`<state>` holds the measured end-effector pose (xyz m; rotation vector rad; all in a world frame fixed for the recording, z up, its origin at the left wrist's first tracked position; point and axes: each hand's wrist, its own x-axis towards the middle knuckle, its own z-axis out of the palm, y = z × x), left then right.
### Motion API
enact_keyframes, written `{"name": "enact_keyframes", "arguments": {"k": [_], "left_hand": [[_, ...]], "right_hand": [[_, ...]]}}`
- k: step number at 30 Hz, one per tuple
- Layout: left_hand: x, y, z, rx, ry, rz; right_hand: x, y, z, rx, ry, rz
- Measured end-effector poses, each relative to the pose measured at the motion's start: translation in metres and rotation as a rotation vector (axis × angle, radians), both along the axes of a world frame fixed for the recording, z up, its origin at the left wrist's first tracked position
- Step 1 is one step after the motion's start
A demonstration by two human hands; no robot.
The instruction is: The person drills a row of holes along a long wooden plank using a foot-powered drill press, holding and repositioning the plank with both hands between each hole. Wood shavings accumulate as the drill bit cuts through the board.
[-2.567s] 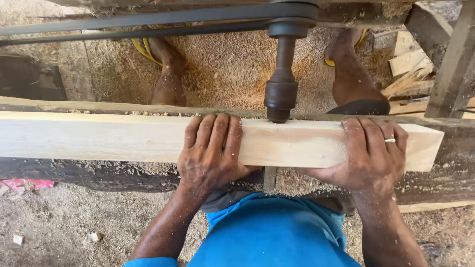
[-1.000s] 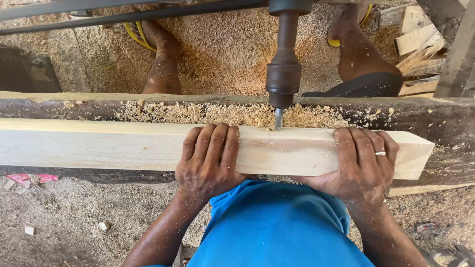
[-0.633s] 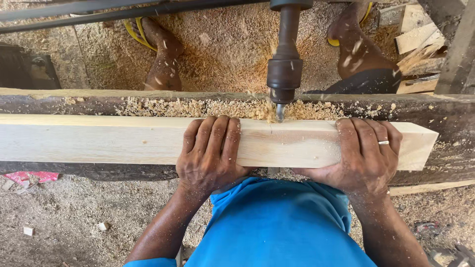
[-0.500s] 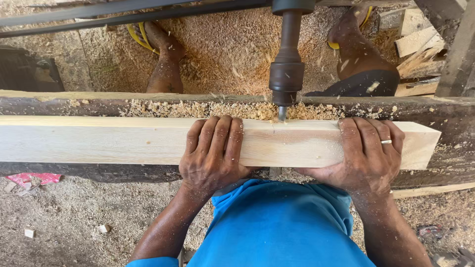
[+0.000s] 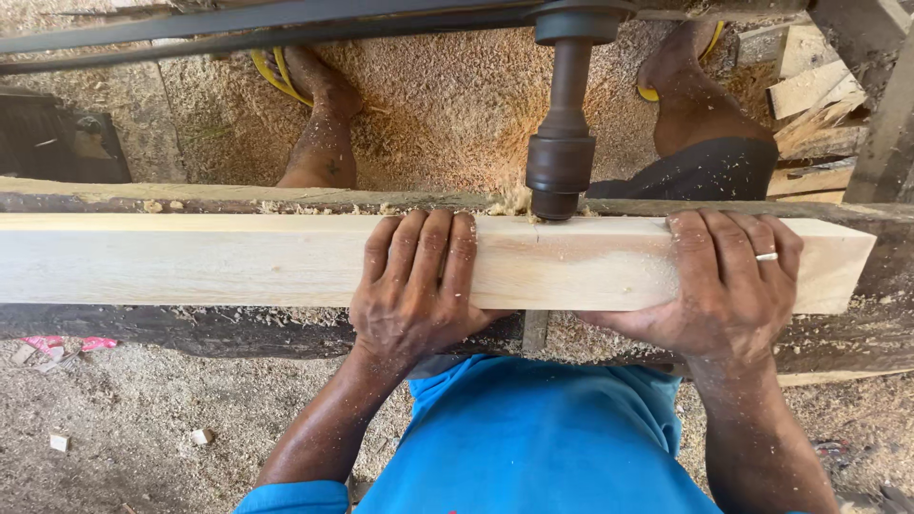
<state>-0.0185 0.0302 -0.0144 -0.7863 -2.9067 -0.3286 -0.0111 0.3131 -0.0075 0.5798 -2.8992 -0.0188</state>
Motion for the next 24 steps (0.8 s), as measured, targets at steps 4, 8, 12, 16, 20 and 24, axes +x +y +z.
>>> {"name": "enact_keyframes", "arguments": {"k": [4,8,12,16,20,24], "left_hand": [[-0.003,0.004,0.003,0.020,-0.030,0.030],[0.001,0.007,0.006,0.036,-0.069,0.058],[0.012,0.002,0.013,0.083,-0.101,0.064],[0.031,-0.002,0.021,0.099,-0.168,0.009],[0.045,-0.004,0.022,0.089,-0.176,0.009],[0.046,-0.005,0.018,0.065,-0.171,0.028]], "right_hand": [[-0.011,-0.002,0.004,-0.029,0.039,0.038],[-0.007,-0.004,0.010,0.003,0.066,0.024],[0.020,0.000,0.007,-0.049,0.012,-0.003],[0.054,0.005,-0.012,-0.173,-0.050,0.001],[0.072,0.006,-0.022,-0.231,-0.015,0.033],[0.074,0.001,-0.009,-0.177,-0.097,-0.038]]}}
